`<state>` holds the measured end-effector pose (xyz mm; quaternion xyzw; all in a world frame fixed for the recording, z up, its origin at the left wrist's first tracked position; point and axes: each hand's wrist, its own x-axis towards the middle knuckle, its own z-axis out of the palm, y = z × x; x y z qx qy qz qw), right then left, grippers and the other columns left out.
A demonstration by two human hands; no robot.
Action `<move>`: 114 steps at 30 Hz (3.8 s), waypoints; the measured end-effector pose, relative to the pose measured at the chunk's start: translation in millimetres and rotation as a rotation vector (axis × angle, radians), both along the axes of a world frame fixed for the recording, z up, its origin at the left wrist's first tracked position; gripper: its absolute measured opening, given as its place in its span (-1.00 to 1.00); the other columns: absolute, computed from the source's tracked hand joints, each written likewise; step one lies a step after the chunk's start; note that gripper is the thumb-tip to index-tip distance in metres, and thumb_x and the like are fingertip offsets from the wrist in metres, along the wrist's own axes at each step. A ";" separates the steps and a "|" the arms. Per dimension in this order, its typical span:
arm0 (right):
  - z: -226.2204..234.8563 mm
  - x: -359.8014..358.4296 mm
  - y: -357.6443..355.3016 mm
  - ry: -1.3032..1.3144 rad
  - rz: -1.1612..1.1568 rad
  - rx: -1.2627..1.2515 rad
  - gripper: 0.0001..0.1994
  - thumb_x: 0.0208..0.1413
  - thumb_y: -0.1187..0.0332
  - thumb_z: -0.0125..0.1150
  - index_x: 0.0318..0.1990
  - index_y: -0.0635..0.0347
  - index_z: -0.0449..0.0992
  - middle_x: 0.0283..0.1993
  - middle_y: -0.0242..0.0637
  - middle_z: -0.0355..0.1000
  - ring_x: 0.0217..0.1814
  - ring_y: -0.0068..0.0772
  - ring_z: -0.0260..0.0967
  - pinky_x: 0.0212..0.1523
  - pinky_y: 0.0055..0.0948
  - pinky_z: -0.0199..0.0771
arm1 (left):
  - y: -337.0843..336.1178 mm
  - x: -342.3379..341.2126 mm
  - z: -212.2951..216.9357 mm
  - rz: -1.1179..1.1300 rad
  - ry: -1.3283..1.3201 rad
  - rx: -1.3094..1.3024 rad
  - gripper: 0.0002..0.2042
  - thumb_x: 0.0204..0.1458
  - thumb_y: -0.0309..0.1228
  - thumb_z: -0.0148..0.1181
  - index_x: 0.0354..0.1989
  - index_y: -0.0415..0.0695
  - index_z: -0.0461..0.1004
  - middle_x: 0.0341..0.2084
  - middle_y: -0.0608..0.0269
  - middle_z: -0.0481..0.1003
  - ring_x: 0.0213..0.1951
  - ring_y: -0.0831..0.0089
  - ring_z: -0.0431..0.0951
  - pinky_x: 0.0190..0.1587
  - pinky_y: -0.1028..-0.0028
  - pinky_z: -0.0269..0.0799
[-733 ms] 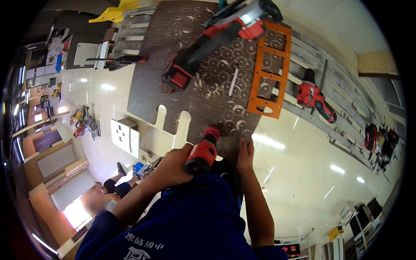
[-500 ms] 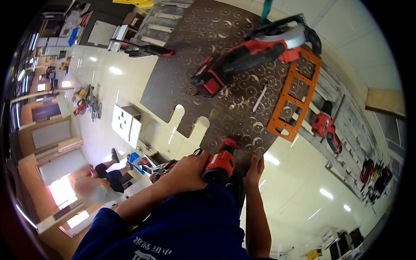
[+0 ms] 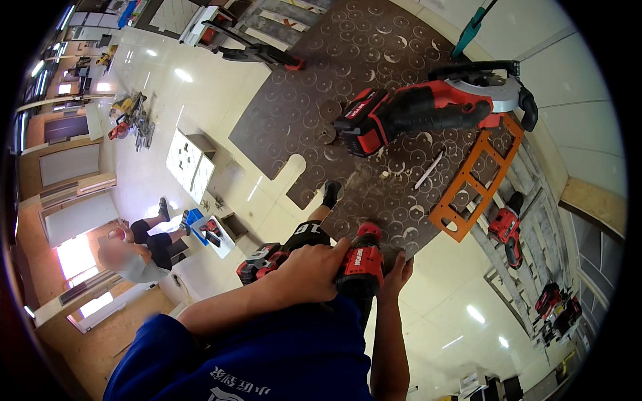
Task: The person uses a red cordless drill with a hole saw attachment to cut circular holes into a large patterned board. They position the drill at marked spots, operate the tool to cut through the material, and remove the resulting circular plugs. The person repeats this process for multiple holes across the board's surface.
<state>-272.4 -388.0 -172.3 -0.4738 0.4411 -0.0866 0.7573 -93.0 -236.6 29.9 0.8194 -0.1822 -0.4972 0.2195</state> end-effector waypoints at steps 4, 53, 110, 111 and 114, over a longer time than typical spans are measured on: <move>5.4 8.8 -1.1 -0.026 -0.036 0.128 -0.63 0.34 0.19 -0.02 0.13 0.28 0.34 0.04 -0.21 0.43 -0.01 -0.35 0.44 0.02 -0.37 0.46 | 1.2 -3.8 -2.5 -0.002 -0.036 -0.009 -0.53 -0.22 -0.43 0.23 -0.09 -0.26 0.24 -0.46 -0.12 0.53 -0.34 -0.12 0.57 -0.30 0.05 0.48; -17.2 3.5 -5.5 -0.144 -0.075 0.168 -0.71 0.33 0.28 0.04 0.06 0.29 0.38 -0.09 -0.43 0.43 -0.06 -0.66 0.27 0.01 -0.61 0.27 | -26.9 10.5 0.6 -0.110 -0.063 -0.149 -0.58 -0.13 -0.44 0.31 -0.04 -0.23 0.40 -0.37 -0.06 0.57 -0.24 0.01 0.63 -0.17 0.26 0.47; -15.9 15.2 -11.8 -0.318 -0.215 0.098 -0.63 0.39 0.29 -0.09 0.24 0.29 0.21 -0.02 -0.27 0.40 0.03 -0.54 0.29 0.09 -0.54 0.24 | -17.3 2.2 -5.6 -0.247 -0.100 0.092 -0.65 0.01 -0.43 0.23 -0.01 -0.19 0.40 -0.26 0.14 0.51 -0.23 0.32 0.55 -0.12 0.35 0.47; -16.7 14.6 -12.3 -0.320 -0.210 0.093 -0.63 0.38 0.29 -0.08 0.24 0.29 0.21 -0.02 -0.27 0.40 0.03 -0.54 0.29 0.10 -0.54 0.24 | -20.1 1.5 -4.2 -0.230 -0.081 0.101 -0.65 0.01 -0.43 0.23 -0.01 -0.19 0.40 -0.26 0.13 0.51 -0.22 0.32 0.55 -0.12 0.35 0.47; -21.1 12.2 -12.3 -0.326 -0.204 0.087 -0.62 0.38 0.29 -0.08 0.24 0.30 0.21 -0.01 -0.26 0.40 0.04 -0.53 0.30 0.10 -0.54 0.24 | -34.7 -4.1 -0.4 -0.126 -0.063 0.112 -0.61 -0.15 -0.51 0.29 -0.07 -0.24 0.45 -0.31 0.07 0.58 -0.27 0.29 0.61 -0.12 0.38 0.49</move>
